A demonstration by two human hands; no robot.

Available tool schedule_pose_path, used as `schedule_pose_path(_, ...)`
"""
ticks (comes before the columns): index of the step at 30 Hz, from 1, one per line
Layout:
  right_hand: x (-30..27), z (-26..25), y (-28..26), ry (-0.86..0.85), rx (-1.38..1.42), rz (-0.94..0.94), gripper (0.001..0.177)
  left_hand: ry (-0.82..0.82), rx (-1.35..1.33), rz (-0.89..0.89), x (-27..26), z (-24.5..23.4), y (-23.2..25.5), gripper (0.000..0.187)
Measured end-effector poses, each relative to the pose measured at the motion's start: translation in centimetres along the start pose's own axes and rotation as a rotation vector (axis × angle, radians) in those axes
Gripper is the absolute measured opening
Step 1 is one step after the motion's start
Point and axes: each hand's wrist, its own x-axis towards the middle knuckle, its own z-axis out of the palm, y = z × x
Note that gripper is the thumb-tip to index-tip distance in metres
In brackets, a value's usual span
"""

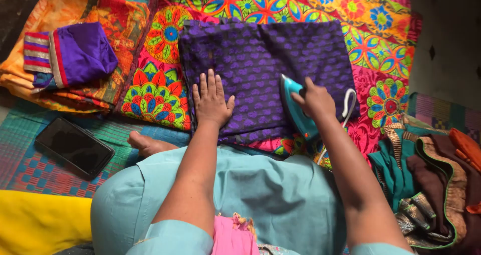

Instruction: The person unfolds a purple patterned cloth on a colorful mat, smooths it by hand, and presses it with an iron. They then fold the cloth and continue ironing the material.

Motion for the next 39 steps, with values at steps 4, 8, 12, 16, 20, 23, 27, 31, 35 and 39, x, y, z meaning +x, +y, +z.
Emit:
schedule_pose_path(4,-2.4,0.0,1.2,-0.012,-0.030,0.068,0.060,-0.093,0.069,-0.057,0.8,-2.1,1.6,0.088)
schedule_pose_path(8,-2.2,-0.2,0.6,0.051,-0.015,0.078,0.056,-0.033,0.059,-0.015,2.1,-2.1,3.0,0.085)
schedule_pose_path(12,0.5,-0.3,0.0,0.044,-0.033,0.107,0.054,0.159,-0.003,0.273,2.1,0.8,2.8,0.080)
schedule_pose_path(16,4.9,-0.2,-0.7,0.110,-0.021,0.066,0.054,0.062,-0.003,0.214,1.3,1.3,2.8,0.080)
schedule_pose_path(20,10.9,-0.7,-1.7,0.145,-0.043,0.077,0.056,0.061,-0.017,0.197,1.5,0.6,2.8,0.079)
schedule_pose_path(23,15.7,-0.1,-1.4,0.198,-0.039,0.083,0.058,0.049,-0.025,0.188,1.3,0.1,3.1,0.080)
schedule_pose_path(27,20.5,0.2,-1.2,0.169,-0.051,0.122,0.056,0.034,-0.010,0.164,1.7,-0.5,3.2,0.080)
schedule_pose_path(31,23.0,1.0,0.0,0.221,-0.109,0.090,0.059,-0.005,-0.022,0.170,1.6,-0.3,3.1,0.078)
schedule_pose_path(35,22.0,1.4,2.1,0.223,-0.047,-0.012,0.056,0.037,-0.032,0.203,1.6,0.0,3.1,0.079)
schedule_pose_path(39,16.0,-0.1,3.8,0.164,-0.053,0.067,0.057,0.006,-0.048,0.209,1.5,0.0,3.1,0.079)
